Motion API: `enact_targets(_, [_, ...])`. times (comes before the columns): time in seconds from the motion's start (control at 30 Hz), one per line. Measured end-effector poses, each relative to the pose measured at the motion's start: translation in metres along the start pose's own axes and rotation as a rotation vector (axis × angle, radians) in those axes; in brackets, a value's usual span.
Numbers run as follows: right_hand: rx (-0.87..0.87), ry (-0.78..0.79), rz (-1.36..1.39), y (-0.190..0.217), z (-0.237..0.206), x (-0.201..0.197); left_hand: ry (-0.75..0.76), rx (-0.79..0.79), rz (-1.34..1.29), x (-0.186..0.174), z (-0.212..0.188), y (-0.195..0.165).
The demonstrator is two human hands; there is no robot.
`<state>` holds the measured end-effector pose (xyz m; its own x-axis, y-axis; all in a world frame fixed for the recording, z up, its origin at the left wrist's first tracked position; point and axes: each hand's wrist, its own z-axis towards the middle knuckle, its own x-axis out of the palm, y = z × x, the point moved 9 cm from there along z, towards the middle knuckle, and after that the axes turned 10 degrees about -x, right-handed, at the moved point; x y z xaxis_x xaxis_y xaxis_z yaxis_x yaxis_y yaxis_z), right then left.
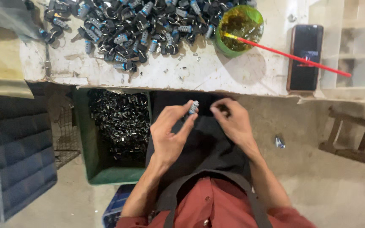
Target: The person picks small metal lock components one at a time from a pile on the workbench, holds each in one hand, and uses a long-handled brush dipped in a bowl of yellowish liquid to coat the part, then drops the coated part into a bin below the bench. The cycle repeats continuously across the episode.
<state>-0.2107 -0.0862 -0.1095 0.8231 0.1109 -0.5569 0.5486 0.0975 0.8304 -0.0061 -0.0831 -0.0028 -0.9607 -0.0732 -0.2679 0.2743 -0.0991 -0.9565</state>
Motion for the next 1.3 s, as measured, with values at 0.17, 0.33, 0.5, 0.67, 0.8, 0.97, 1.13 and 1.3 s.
enact_targets(0.17, [0.044, -0.306, 0.700, 0.032, -0.040, -0.020, 0.088, 0.029, 0.018, 0.021, -0.009, -0.009])
enact_targets(0.33, [-0.156, -0.453, 0.597, 0.050, -0.041, -0.040, 0.121, 0.067, -0.036, 0.030, -0.012, -0.021])
enact_targets(0.5, [-0.293, -0.453, 0.453, 0.068, -0.037, -0.048, 0.116, 0.100, -0.034, 0.029, -0.010, -0.029])
enact_targets(0.67, [-0.338, -0.474, 0.271, 0.076, -0.033, -0.055, 0.095, 0.178, 0.020, 0.028, -0.008, -0.038])
enact_targets(0.8, [-0.357, -0.470, 0.217, 0.080, -0.032, -0.057, 0.084, 0.240, 0.070, 0.027, -0.006, -0.044])
enact_targets(0.97, [-0.307, -0.413, 0.327, 0.070, -0.036, -0.054, 0.080, 0.313, 0.094, 0.027, -0.008, -0.050])
enact_targets(1.13, [0.087, -0.503, 0.923, 0.021, -0.012, -0.064, 0.122, 0.232, 0.034, 0.028, -0.001, -0.047])
enact_targets(1.3, [-0.101, -0.695, 0.811, 0.027, 0.030, -0.115, 0.071, 0.162, 0.046, 0.020, 0.009, -0.040])
